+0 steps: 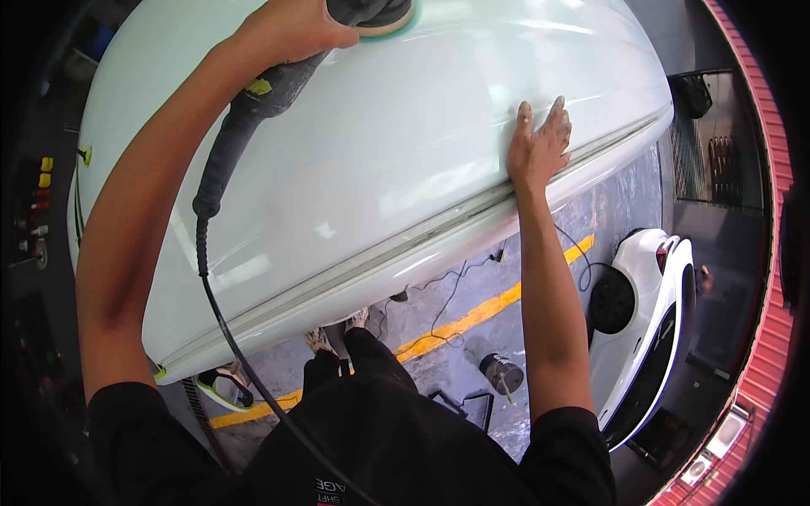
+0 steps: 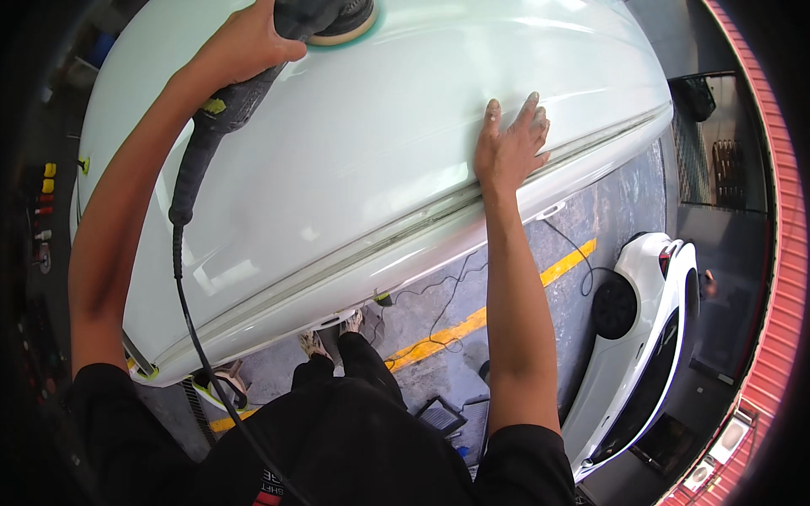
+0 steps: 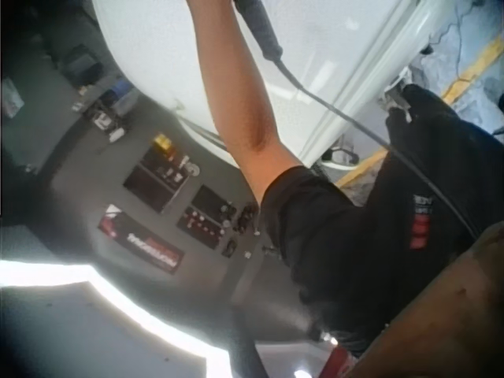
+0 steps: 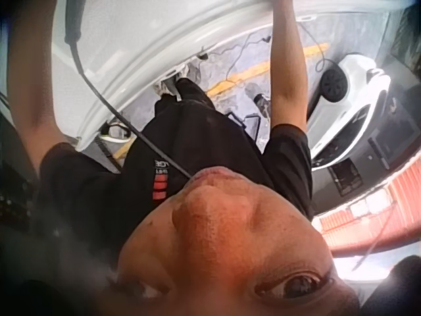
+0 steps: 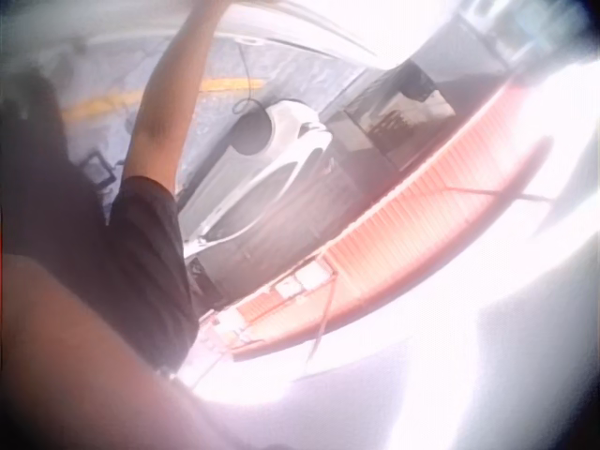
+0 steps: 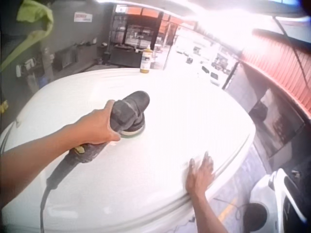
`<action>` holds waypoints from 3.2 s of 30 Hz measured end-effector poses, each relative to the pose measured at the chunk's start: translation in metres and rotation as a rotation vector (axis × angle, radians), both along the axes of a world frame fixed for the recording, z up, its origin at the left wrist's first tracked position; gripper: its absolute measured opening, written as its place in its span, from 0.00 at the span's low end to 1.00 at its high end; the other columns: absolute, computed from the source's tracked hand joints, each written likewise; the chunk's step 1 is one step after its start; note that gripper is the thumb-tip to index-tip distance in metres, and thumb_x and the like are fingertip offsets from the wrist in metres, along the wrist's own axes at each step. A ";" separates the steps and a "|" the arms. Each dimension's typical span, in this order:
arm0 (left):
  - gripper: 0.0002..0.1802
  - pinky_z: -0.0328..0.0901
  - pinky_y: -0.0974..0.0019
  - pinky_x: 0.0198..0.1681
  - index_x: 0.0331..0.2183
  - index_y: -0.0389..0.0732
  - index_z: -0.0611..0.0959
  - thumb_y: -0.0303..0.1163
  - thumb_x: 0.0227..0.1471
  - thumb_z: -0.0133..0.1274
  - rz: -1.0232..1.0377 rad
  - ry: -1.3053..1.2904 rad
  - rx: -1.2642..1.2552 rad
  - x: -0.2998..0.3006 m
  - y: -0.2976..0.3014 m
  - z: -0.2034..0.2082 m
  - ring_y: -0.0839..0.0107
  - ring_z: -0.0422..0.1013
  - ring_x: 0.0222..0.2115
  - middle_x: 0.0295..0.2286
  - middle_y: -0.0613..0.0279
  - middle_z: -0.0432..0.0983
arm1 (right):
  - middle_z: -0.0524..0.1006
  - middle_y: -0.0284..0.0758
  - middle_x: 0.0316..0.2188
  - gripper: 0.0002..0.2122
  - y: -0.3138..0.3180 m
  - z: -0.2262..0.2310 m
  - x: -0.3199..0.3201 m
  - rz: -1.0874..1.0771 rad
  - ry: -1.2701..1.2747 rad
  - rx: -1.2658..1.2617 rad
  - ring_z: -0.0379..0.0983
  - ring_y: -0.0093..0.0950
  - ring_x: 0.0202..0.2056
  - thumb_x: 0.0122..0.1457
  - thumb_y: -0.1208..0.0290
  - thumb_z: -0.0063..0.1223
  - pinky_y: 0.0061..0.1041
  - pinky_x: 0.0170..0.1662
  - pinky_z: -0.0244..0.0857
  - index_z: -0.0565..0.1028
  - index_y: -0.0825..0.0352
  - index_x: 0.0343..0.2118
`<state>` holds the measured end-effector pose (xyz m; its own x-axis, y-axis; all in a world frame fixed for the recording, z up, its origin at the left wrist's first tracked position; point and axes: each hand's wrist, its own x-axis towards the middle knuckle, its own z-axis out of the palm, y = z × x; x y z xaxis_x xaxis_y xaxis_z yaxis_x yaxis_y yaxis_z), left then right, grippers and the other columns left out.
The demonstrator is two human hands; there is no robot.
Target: The person uses a rotary polisher with a green pad to buff the roof of a white car. They move the polisher across the surface, occasionally pause to apply compound from a yellow bottle, and continue polishing different sections of the roof.
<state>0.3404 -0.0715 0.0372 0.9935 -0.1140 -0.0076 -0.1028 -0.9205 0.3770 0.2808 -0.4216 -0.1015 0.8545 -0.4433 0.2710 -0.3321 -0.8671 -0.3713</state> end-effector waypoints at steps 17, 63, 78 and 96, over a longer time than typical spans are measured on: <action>0.60 0.74 0.51 0.50 0.67 0.26 0.53 0.40 0.43 0.67 0.024 0.061 -0.115 0.003 -0.019 0.011 0.40 0.80 0.45 0.42 0.26 0.80 | 0.54 0.54 0.74 0.40 0.001 0.003 0.000 0.026 -0.014 0.028 0.44 0.50 0.76 0.69 0.41 0.44 0.67 0.72 0.34 0.53 0.63 0.76; 0.54 0.74 0.53 0.48 0.66 0.35 0.56 0.41 0.43 0.64 0.074 -0.008 -0.074 -0.003 -0.018 -0.005 0.44 0.81 0.41 0.44 0.35 0.80 | 0.55 0.50 0.74 0.38 -0.001 0.003 0.000 0.011 0.001 0.011 0.43 0.47 0.76 0.71 0.41 0.42 0.68 0.73 0.32 0.52 0.58 0.76; 0.57 0.75 0.52 0.49 0.66 0.31 0.56 0.44 0.42 0.66 -0.126 -0.026 -0.019 0.098 -0.130 0.001 0.44 0.81 0.44 0.46 0.35 0.81 | 0.55 0.51 0.74 0.38 -0.003 0.008 -0.002 0.006 0.025 0.019 0.42 0.48 0.77 0.71 0.42 0.42 0.69 0.72 0.31 0.53 0.59 0.76; 0.55 0.75 0.52 0.46 0.68 0.35 0.56 0.38 0.43 0.63 -0.197 -0.097 -0.064 0.117 -0.151 -0.021 0.47 0.82 0.38 0.42 0.40 0.82 | 0.51 0.52 0.75 0.39 -0.006 0.012 0.002 0.004 0.080 0.026 0.40 0.49 0.77 0.71 0.42 0.43 0.68 0.72 0.31 0.50 0.60 0.77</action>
